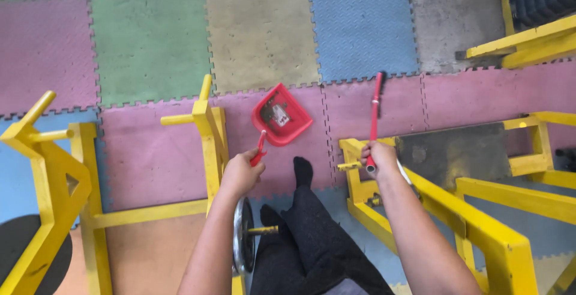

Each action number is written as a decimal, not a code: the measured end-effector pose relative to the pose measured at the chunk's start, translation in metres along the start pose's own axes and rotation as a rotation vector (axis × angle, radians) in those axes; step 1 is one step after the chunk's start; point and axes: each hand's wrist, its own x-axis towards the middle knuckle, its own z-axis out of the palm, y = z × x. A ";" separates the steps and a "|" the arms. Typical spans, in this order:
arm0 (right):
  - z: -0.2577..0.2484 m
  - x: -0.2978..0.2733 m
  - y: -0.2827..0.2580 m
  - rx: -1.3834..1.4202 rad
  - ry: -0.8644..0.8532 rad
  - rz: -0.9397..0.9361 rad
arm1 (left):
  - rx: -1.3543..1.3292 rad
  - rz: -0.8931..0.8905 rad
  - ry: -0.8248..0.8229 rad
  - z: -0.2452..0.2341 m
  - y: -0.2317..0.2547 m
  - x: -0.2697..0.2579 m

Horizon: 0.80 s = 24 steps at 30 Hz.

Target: Sweeping the gym floor using a brush and a dustpan.

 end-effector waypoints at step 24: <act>0.051 -0.064 0.004 -0.659 -0.326 0.227 | 0.112 -0.062 -0.086 0.040 0.073 0.087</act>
